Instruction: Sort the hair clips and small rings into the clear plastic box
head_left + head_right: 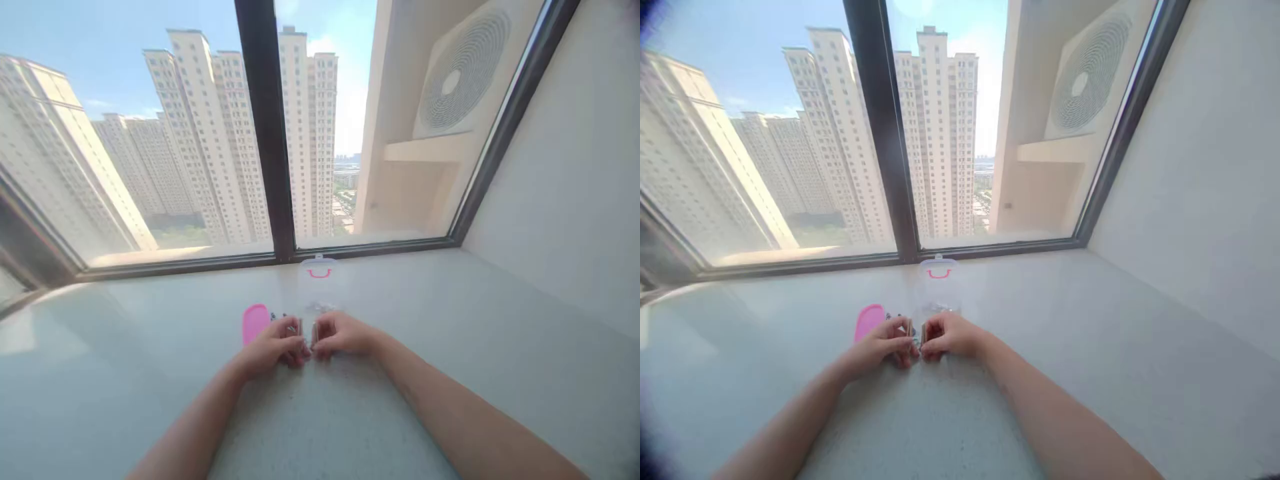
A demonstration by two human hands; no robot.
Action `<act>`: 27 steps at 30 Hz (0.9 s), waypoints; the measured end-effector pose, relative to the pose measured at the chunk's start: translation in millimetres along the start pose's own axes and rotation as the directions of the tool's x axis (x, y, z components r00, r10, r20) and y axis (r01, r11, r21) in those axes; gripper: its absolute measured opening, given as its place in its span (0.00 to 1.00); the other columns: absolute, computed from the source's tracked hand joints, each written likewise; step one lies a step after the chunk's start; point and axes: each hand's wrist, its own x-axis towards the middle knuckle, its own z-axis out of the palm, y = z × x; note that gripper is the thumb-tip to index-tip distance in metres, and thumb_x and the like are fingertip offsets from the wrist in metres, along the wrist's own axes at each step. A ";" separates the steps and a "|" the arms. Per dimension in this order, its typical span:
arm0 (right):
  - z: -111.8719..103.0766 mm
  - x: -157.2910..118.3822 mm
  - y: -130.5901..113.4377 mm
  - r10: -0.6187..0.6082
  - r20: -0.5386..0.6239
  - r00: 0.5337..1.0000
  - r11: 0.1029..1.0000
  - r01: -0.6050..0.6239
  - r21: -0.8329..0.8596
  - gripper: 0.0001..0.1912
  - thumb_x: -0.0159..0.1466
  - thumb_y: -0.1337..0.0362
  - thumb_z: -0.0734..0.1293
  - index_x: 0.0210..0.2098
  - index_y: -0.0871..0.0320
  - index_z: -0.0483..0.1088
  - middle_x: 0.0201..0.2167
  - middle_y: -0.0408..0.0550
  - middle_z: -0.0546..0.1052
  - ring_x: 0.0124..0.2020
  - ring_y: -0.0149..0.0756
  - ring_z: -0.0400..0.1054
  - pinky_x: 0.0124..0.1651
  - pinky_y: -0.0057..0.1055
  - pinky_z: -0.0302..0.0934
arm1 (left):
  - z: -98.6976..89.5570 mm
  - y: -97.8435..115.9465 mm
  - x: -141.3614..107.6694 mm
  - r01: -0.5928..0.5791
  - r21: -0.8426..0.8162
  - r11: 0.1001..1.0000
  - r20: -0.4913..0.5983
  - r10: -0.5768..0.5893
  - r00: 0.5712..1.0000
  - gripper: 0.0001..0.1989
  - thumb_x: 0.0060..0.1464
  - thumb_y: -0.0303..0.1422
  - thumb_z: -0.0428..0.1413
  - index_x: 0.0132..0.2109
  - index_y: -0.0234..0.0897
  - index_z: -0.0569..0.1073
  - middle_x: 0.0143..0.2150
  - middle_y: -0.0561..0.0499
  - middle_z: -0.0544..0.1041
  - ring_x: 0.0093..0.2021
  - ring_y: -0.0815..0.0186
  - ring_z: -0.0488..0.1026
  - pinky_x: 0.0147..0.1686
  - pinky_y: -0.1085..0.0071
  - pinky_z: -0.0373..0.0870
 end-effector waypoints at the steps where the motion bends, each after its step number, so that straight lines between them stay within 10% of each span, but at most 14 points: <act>1: 0.4 -0.4 -0.6 0.003 0.001 1.000 1.000 -0.003 0.002 0.12 0.50 0.61 0.73 0.28 0.64 0.70 0.23 0.45 0.74 0.24 0.31 0.71 0.27 0.27 0.65 | -0.1 0.1 0.5 0.000 0.001 1.000 -0.001 0.000 1.000 0.07 0.54 0.34 0.55 0.36 0.36 0.65 0.32 0.46 0.80 0.28 0.66 0.77 0.27 0.73 0.69; 27: 2.0 8.0 10.1 0.054 -0.059 0.997 0.991 -0.046 0.127 0.18 0.49 0.59 0.75 0.30 0.61 0.64 0.23 0.45 0.75 0.26 0.35 0.74 0.27 0.28 0.68 | -2.9 0.9 0.3 0.010 -0.007 1.000 0.015 -0.010 1.000 0.10 0.53 0.37 0.56 0.34 0.36 0.64 0.31 0.47 0.79 0.28 0.64 0.77 0.28 0.71 0.69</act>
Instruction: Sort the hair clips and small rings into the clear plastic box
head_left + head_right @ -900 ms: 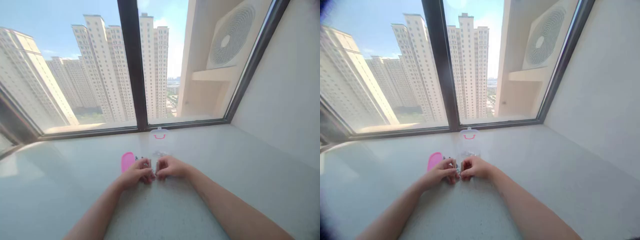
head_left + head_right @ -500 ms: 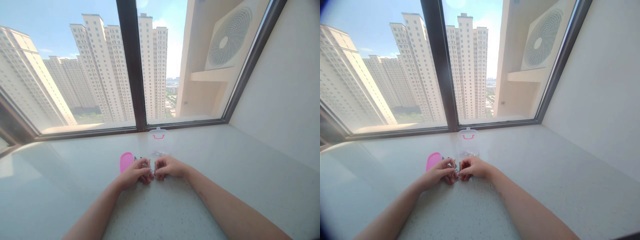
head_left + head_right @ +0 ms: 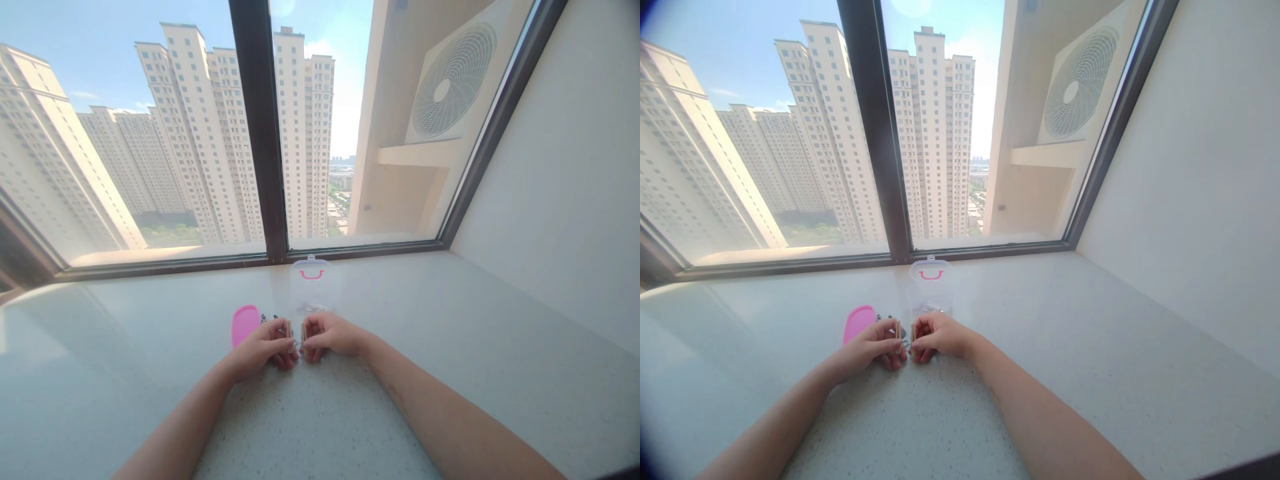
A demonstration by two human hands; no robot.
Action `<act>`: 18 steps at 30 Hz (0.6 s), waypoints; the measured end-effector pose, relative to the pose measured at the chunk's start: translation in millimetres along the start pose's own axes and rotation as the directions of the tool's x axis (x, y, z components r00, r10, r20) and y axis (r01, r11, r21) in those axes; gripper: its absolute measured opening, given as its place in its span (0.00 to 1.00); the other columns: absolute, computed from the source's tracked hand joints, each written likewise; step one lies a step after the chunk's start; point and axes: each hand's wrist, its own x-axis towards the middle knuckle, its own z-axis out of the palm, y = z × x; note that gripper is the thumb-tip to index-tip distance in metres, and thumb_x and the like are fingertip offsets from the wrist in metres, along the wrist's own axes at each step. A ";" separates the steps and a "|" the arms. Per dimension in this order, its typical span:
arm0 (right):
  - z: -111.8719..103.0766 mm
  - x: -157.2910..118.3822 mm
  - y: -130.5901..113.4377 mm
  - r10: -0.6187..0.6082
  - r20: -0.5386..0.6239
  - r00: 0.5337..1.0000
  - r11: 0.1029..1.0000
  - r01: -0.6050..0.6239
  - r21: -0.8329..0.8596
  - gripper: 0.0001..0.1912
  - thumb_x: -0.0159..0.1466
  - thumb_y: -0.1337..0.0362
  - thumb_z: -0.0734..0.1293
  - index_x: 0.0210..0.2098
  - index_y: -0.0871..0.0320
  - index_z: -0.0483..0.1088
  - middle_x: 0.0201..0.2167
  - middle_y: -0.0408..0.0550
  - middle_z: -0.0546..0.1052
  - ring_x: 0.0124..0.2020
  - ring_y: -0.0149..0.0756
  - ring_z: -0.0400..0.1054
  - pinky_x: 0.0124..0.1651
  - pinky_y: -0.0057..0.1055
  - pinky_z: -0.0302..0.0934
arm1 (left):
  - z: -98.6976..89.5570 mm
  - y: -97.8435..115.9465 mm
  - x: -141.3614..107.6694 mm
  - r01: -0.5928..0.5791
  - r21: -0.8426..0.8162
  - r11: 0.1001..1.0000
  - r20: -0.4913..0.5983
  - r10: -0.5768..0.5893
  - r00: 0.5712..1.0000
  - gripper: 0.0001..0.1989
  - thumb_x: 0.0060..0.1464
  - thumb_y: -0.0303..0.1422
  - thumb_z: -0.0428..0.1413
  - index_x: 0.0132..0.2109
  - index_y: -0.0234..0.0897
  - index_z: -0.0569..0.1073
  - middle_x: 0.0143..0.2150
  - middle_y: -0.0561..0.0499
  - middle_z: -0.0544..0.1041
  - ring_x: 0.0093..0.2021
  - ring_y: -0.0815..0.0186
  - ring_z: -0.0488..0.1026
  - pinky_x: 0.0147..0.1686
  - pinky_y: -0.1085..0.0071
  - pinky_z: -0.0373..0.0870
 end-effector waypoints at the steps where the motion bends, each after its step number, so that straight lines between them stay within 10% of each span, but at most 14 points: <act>1: 0.1 -0.3 -0.5 0.000 0.007 1.000 1.000 0.000 -0.005 0.18 0.49 0.60 0.75 0.30 0.61 0.64 0.23 0.45 0.75 0.26 0.34 0.74 0.28 0.28 0.68 | 0.2 0.3 -0.1 0.001 0.000 1.000 0.000 -0.001 1.000 0.10 0.53 0.37 0.56 0.34 0.36 0.64 0.31 0.47 0.79 0.28 0.64 0.77 0.28 0.71 0.69; 18: 3.7 -3.6 -9.4 0.006 0.011 1.000 0.999 -0.006 -0.054 0.10 0.49 0.68 0.69 0.28 0.61 0.63 0.21 0.42 0.74 0.22 0.31 0.71 0.25 0.25 0.65 | 1.9 3.1 -1.3 -0.005 0.042 0.999 -0.008 0.005 1.000 0.10 0.52 0.36 0.56 0.32 0.37 0.63 0.28 0.50 0.77 0.27 0.65 0.77 0.26 0.71 0.68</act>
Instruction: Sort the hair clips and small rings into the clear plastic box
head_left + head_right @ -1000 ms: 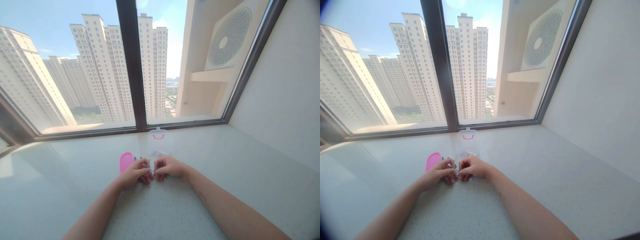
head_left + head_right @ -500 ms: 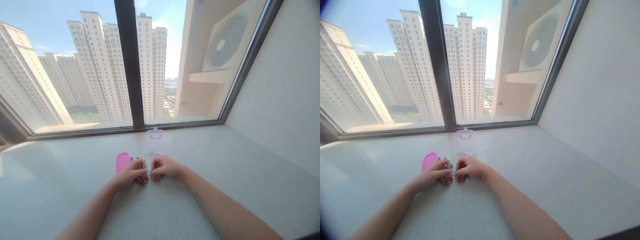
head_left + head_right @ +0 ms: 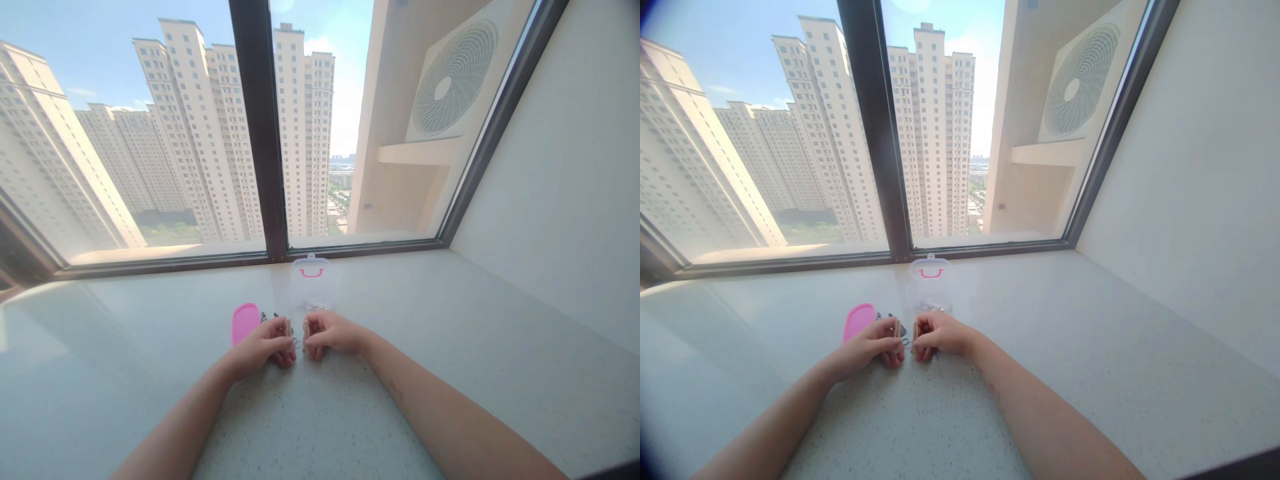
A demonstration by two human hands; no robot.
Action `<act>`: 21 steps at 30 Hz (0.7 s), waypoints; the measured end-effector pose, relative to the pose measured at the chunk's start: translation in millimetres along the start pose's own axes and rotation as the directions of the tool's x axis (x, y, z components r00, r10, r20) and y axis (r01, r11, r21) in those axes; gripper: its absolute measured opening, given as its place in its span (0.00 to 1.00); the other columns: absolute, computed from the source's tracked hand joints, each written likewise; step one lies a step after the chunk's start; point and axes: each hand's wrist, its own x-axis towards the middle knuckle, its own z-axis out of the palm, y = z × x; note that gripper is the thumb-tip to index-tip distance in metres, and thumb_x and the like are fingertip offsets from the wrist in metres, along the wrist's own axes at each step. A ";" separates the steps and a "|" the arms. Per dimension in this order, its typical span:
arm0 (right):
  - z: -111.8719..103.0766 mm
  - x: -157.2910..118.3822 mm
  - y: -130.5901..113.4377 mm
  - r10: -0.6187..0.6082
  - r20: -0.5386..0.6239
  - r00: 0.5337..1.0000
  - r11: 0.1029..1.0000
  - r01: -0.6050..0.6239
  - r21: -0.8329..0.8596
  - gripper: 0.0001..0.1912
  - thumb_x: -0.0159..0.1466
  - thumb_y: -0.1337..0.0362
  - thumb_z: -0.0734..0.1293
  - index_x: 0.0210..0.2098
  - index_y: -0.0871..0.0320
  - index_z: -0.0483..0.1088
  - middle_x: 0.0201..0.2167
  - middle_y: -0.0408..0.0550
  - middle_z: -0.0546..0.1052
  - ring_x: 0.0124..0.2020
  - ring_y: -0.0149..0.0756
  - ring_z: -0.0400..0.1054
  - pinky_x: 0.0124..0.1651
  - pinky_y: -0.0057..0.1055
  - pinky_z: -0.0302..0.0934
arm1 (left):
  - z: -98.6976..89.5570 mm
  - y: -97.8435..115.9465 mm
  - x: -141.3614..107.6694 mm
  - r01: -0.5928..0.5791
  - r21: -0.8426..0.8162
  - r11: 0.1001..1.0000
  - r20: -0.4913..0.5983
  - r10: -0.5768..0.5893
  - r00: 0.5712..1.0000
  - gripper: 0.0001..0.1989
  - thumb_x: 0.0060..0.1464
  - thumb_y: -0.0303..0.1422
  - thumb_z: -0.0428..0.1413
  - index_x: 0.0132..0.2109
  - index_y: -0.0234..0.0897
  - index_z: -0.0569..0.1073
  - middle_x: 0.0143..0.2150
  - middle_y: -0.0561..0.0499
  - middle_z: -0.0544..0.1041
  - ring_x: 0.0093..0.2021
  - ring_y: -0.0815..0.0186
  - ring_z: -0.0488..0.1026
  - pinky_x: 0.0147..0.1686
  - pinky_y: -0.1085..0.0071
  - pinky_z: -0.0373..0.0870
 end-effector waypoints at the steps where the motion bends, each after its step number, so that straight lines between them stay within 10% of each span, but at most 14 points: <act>1: 0.3 -0.2 -0.6 0.000 -0.002 1.000 1.000 0.000 -0.008 0.10 0.49 0.68 0.69 0.28 0.60 0.63 0.21 0.42 0.74 0.22 0.30 0.71 0.25 0.25 0.65 | -0.1 0.0 0.2 -0.001 0.003 1.000 -0.001 0.001 1.000 0.10 0.52 0.37 0.56 0.32 0.37 0.63 0.28 0.50 0.77 0.27 0.65 0.77 0.26 0.72 0.68; 21: -1.6 -0.5 -0.1 -0.031 0.015 0.999 0.993 0.033 -0.114 0.06 0.48 0.72 0.65 0.25 0.60 0.63 0.19 0.40 0.71 0.19 0.28 0.67 0.21 0.22 0.61 | 2.3 4.0 -0.8 0.018 0.025 1.000 -0.020 -0.018 1.000 0.10 0.52 0.35 0.56 0.32 0.38 0.61 0.28 0.50 0.78 0.28 0.65 0.76 0.27 0.71 0.68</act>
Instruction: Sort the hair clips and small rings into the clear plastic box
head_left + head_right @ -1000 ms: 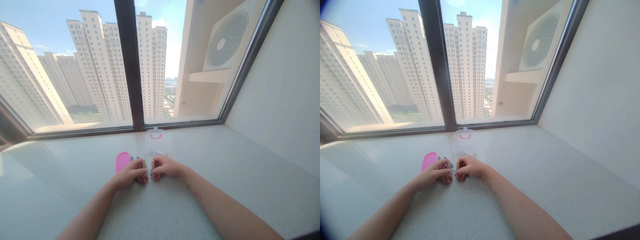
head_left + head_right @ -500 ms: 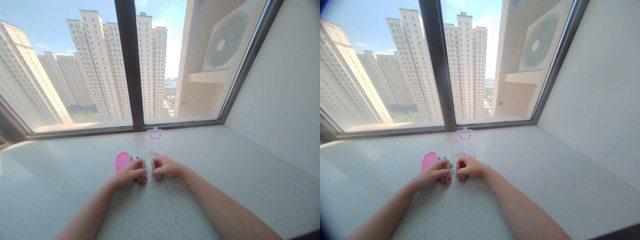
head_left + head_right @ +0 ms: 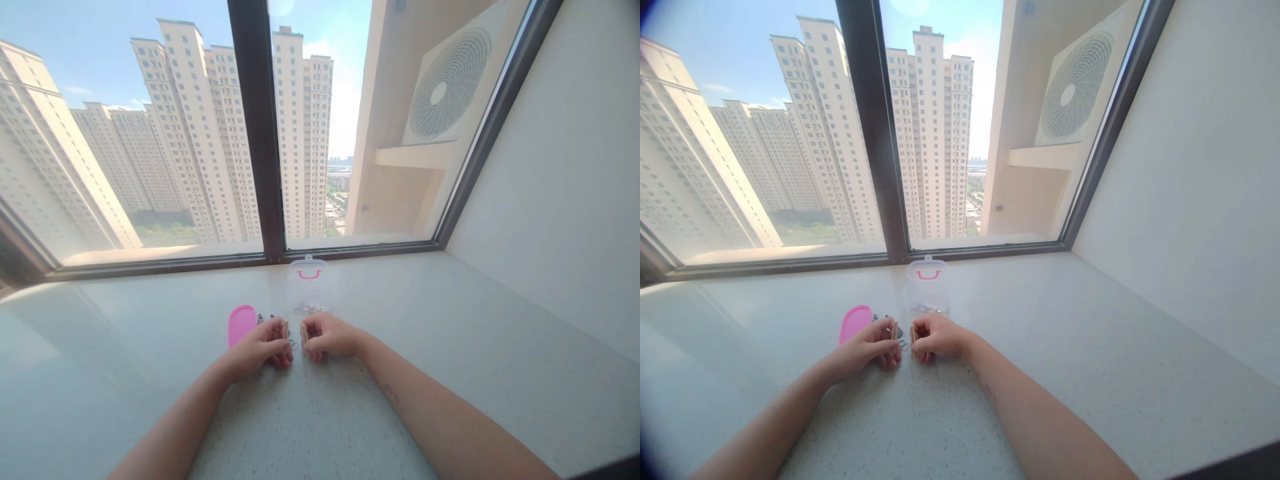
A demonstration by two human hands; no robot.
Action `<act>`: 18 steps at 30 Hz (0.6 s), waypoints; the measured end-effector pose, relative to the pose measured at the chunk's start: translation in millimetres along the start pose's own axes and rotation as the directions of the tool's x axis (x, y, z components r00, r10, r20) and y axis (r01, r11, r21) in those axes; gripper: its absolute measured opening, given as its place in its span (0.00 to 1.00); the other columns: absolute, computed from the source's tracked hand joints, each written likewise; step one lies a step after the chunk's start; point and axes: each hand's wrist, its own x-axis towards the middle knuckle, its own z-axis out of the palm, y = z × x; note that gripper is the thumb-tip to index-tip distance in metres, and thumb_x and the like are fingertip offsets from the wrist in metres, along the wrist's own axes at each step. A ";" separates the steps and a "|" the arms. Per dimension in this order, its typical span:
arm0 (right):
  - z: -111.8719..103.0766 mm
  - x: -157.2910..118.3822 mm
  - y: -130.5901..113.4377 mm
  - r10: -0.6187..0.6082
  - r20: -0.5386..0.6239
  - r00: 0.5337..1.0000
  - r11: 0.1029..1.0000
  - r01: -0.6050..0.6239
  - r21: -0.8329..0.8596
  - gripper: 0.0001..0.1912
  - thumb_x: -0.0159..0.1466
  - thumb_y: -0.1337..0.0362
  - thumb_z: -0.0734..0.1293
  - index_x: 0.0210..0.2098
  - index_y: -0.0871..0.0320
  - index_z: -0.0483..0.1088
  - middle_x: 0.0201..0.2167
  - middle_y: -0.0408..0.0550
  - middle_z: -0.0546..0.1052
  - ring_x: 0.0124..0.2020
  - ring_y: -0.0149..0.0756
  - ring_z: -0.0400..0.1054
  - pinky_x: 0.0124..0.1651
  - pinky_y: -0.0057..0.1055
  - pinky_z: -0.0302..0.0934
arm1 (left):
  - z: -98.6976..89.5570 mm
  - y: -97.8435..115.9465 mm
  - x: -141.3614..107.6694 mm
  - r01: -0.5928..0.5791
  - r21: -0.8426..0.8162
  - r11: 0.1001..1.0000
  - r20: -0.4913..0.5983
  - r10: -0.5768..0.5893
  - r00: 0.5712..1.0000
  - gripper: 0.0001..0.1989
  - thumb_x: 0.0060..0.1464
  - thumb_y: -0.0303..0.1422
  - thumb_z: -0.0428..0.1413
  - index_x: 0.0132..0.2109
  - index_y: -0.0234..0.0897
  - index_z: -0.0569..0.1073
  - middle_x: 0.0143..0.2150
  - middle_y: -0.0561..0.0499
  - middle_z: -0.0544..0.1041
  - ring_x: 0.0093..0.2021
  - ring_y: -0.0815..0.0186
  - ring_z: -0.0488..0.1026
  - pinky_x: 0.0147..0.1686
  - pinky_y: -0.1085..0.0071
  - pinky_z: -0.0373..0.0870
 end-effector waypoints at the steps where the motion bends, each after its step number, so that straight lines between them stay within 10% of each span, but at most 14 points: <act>1: -0.1 -0.1 0.1 0.003 0.000 1.000 1.000 -0.003 -0.002 0.05 0.48 0.72 0.65 0.25 0.60 0.63 0.19 0.40 0.71 0.19 0.28 0.67 0.21 0.22 0.61 | 0.0 -0.3 0.0 0.000 0.000 1.000 -0.001 0.000 1.000 0.10 0.52 0.35 0.56 0.32 0.38 0.61 0.28 0.50 0.78 0.28 0.66 0.76 0.27 0.71 0.68; 18: -0.4 1.0 1.9 -0.012 0.000 1.000 1.000 0.012 -0.010 0.05 0.50 0.72 0.65 0.26 0.60 0.63 0.19 0.40 0.72 0.20 0.29 0.68 0.22 0.22 0.61 | -0.2 1.2 -0.6 -0.010 0.014 1.000 0.014 0.010 1.000 0.09 0.51 0.36 0.56 0.32 0.37 0.64 0.29 0.50 0.78 0.28 0.65 0.76 0.28 0.70 0.69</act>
